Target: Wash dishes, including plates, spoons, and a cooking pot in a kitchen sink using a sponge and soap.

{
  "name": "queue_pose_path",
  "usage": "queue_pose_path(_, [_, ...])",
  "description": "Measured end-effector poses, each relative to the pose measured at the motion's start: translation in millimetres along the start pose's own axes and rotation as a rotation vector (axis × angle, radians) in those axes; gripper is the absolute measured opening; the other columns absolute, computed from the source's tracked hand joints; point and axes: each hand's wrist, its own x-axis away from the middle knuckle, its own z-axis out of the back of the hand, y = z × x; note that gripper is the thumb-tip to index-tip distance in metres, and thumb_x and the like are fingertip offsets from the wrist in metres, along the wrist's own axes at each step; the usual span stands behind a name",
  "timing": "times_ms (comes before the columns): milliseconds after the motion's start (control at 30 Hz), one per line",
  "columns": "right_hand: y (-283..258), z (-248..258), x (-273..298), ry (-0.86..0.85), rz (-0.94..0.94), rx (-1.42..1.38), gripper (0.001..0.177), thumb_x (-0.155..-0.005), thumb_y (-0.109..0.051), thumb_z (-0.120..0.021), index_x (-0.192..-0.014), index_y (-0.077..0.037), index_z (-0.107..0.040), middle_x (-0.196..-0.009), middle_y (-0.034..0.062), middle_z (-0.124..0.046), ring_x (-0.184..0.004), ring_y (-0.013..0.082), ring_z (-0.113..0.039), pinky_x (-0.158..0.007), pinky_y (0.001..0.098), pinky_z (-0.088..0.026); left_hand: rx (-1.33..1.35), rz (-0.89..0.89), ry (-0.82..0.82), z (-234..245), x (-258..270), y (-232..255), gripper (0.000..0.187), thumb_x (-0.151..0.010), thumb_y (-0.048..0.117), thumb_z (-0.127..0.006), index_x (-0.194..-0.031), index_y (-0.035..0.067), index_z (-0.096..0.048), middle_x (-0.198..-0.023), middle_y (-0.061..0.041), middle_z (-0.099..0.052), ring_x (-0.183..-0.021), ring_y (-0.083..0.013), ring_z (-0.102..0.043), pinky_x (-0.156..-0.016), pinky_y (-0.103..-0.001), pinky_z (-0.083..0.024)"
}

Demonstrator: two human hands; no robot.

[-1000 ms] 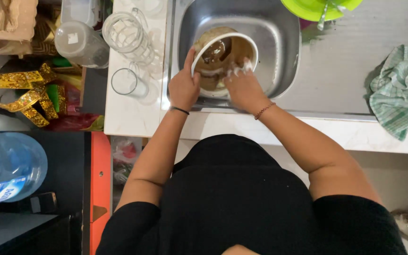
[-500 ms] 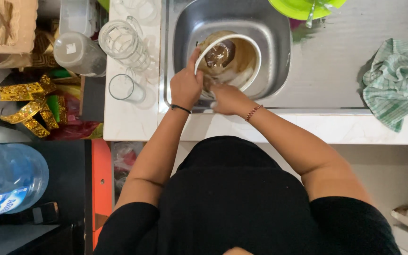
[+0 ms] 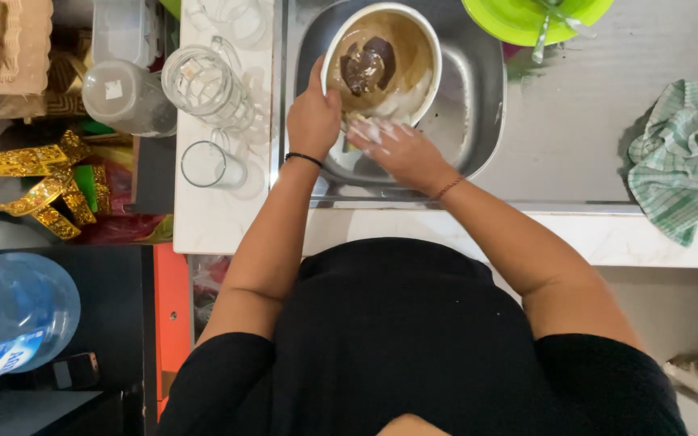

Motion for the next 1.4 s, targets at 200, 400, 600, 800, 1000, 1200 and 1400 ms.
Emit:
queue_pose_path(200, [35.5, -15.2, 15.8, 0.021, 0.175, 0.066, 0.053, -0.1, -0.015, -0.052, -0.152, -0.02, -0.049, -0.149, 0.0047, -0.061, -0.124, 0.0299, -0.064, -0.108, 0.0479, -0.052, -0.071, 0.07, -0.055, 4.8, -3.1, -4.3, 0.059, -0.097, 0.022, -0.052, -0.155, 0.021, -0.039, -0.085, -0.022, -0.071, -0.077, -0.0445, -0.067, -0.071, -0.057, -0.049])
queue_pose_path(400, [20.3, -21.5, 7.4, -0.058, -0.057, -0.191, 0.057, -0.102, -0.009, -0.054, -0.158, -0.014, -0.048, -0.145, 0.012, -0.059, -0.126, 0.0344, -0.063, -0.105, 0.0471, -0.053, -0.129, -0.005, -0.061, 19.0, 0.4, 9.2, 0.064, -0.096, 0.025, -0.056, -0.156, 0.025, -0.035, -0.079, -0.021, -0.071, -0.071, -0.0432, -0.067, -0.068, -0.056, -0.05])
queue_pose_path(600, [11.4, -36.8, 5.5, -0.128, -0.06, 0.076, 0.056, -0.092, -0.012, -0.059, -0.147, -0.015, -0.052, -0.149, 0.0091, -0.059, -0.134, 0.0409, -0.055, -0.108, 0.0475, -0.049, -0.198, -0.045, -0.063, 12.5, 12.9, 14.1, 0.064, -0.096, 0.024, -0.056, -0.156, 0.025, -0.035, -0.076, -0.019, -0.07, -0.068, -0.043, -0.066, -0.064, -0.056, -0.049])
queue_pose_path(800, [23.3, -24.9, -4.9, -0.266, -0.175, -0.125, 0.054, -0.077, -0.022, -0.068, -0.129, -0.009, -0.063, -0.127, 0.0159, -0.066, -0.126, 0.0383, -0.059, -0.1, 0.0477, -0.048, -0.245, -0.069, -0.127, 36.0, 17.5, 36.7, 0.064, -0.097, 0.028, -0.058, -0.157, 0.026, -0.036, -0.078, -0.018, -0.071, -0.071, -0.041, -0.068, -0.065, -0.056, -0.049])
queue_pose_path(1000, [29.7, -36.6, 1.9, -0.123, -0.051, 0.265, 0.027, -0.092, -0.017, -0.064, -0.117, -0.01, -0.072, -0.115, 0.0097, -0.074, -0.109, 0.0234, -0.068, -0.101, 0.0428, -0.052, 0.256, -0.244, 0.181, 46.2, 29.9, 61.5, 0.093, -0.089, 0.028, -0.081, -0.16, 0.01, -0.024, -0.115, -0.02, -0.072, -0.084, -0.0332, -0.071, -0.071, -0.041, -0.057])
queue_pose_path(1200, [-3.8, -34.8, -23.6, 0.017, -0.266, -0.039, 0.025, -0.093, -0.014, -0.065, -0.116, -0.008, -0.073, -0.106, 0.0127, -0.072, -0.1, 0.0314, -0.068, -0.087, 0.045, -0.054, 0.546, 0.036, 0.238, -12.7, 44.3, 28.7, 0.079, -0.087, 0.01, -0.068, -0.158, 0.006, -0.033, -0.109, -0.016, -0.074, -0.089, -0.03, -0.073, -0.08, -0.034, -0.058])
queue_pose_path(1400, [11.1, -38.0, -25.5, -0.027, -0.24, -0.271, 0.042, -0.09, -0.015, -0.063, -0.128, 0.004, -0.066, -0.113, 0.0212, -0.068, -0.101, 0.0373, -0.065, -0.085, 0.0477, -0.052, 0.387, -0.274, 0.389, 16.1, 30.8, 34.0, 0.059, -0.088, -0.003, -0.061, -0.147, 0.004, -0.054, -0.134, -0.021, -0.068, -0.12, -0.034, -0.07, -0.101, -0.038, -0.055])
